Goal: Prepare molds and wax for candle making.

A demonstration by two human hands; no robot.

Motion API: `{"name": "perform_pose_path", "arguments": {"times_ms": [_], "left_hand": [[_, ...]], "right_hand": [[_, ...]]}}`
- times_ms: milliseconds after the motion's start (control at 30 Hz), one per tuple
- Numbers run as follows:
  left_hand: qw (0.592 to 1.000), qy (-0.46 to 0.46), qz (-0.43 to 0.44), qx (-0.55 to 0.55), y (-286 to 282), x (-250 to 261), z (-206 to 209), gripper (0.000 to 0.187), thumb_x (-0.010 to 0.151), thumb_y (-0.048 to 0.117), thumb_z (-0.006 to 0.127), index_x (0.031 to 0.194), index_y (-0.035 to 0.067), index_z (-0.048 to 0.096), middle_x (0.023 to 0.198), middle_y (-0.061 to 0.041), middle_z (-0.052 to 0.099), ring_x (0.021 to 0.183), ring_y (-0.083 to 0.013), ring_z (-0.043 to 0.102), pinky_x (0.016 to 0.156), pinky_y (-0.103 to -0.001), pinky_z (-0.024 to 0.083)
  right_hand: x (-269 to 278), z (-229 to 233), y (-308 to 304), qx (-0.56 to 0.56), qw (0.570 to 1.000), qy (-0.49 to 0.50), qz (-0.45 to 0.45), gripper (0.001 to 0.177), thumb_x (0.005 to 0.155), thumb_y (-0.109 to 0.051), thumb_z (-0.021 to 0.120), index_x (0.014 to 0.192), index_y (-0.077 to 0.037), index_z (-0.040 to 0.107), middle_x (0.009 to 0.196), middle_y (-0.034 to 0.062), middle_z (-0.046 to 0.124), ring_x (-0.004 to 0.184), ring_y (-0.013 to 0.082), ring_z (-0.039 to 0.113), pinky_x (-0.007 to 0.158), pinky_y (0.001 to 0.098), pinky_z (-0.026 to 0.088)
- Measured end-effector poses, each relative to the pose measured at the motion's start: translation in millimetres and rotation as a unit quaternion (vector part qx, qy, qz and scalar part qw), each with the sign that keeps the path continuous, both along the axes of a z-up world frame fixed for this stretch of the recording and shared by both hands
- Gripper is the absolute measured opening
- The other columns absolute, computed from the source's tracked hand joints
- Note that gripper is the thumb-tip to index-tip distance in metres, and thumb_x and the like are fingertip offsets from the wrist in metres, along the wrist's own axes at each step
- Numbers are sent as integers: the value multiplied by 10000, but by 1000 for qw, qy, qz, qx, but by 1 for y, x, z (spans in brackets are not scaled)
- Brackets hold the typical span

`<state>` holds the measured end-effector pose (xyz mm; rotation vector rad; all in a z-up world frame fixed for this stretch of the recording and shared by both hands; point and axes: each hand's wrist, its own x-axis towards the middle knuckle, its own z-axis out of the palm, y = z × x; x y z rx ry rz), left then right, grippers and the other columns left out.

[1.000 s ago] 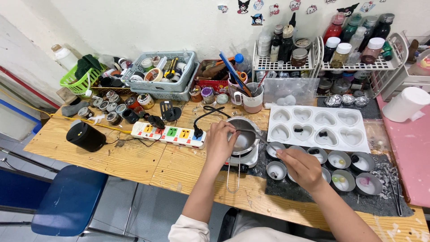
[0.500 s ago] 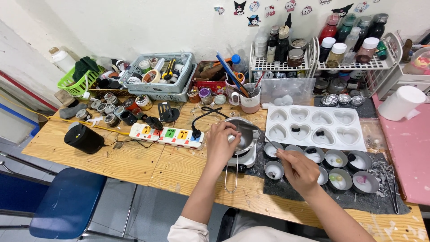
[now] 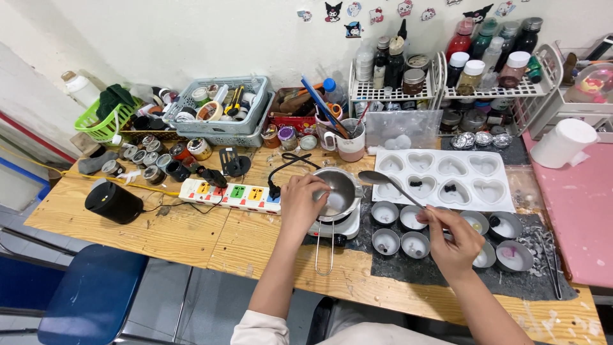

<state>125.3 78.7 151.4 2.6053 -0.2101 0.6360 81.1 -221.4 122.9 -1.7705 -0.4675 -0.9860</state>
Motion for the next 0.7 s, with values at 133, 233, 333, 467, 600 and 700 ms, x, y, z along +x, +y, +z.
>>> {"name": "perform_pose_path", "arguments": {"times_ms": [133, 233, 333, 467, 600, 700], "left_hand": [[1000, 23, -6, 1, -3, -4, 6, 134, 811, 272, 816, 911, 183, 824, 1032, 61, 735, 1054, -210, 600, 924, -400, 384], [1000, -16, -19, 7, -6, -9, 8, 143, 830, 286, 808, 894, 158, 816, 1019, 49, 746, 1092, -214, 616, 943, -405, 397], [1000, -3, -29, -4, -12, -16, 14, 148, 890, 278, 770, 935, 143, 807, 1023, 41, 746, 1083, -213, 623, 928, -404, 417], [998, 7, -50, 26, -22, -19, 24, 146, 906, 277, 763, 907, 136, 799, 997, 29, 746, 1059, -213, 636, 932, -411, 430], [995, -27, -77, 56, -31, -23, 34, 115, 817, 223, 747, 886, 136, 778, 996, 29, 745, 1042, -213, 650, 872, -403, 439], [993, 1, -78, 83, -43, -23, 46, 143, 840, 275, 773, 865, 135, 762, 961, 40, 743, 982, -198, 660, 849, -403, 442]], "right_hand": [[-6, -3, -16, 31, 999, 27, -17, 92, 1024, 52, 664, 1102, 52, 713, 976, 150, 754, 891, 200, 768, 779, 293, 631], [-10, -15, -39, 115, 991, 73, -3, 79, 1065, 30, 657, 1124, 60, 700, 993, 149, 745, 843, 179, 747, 816, 314, 621], [-14, -30, -72, 172, 981, 83, -19, 82, 1111, 17, 641, 1163, 73, 671, 973, 160, 736, 875, 199, 746, 827, 319, 625], [-26, -38, -120, 215, 971, 87, -49, 88, 1183, 20, 628, 1183, 106, 644, 1049, 187, 723, 952, 237, 753, 912, 355, 625], [-38, -56, -171, 211, 971, 81, -83, 134, 1142, 49, 588, 1233, 133, 641, 1087, 193, 718, 995, 226, 750, 955, 339, 653], [-46, -65, -202, 95, 973, 105, -180, 128, 1144, 74, 608, 1219, 149, 680, 1102, 218, 729, 1049, 239, 749, 969, 327, 633]]}}
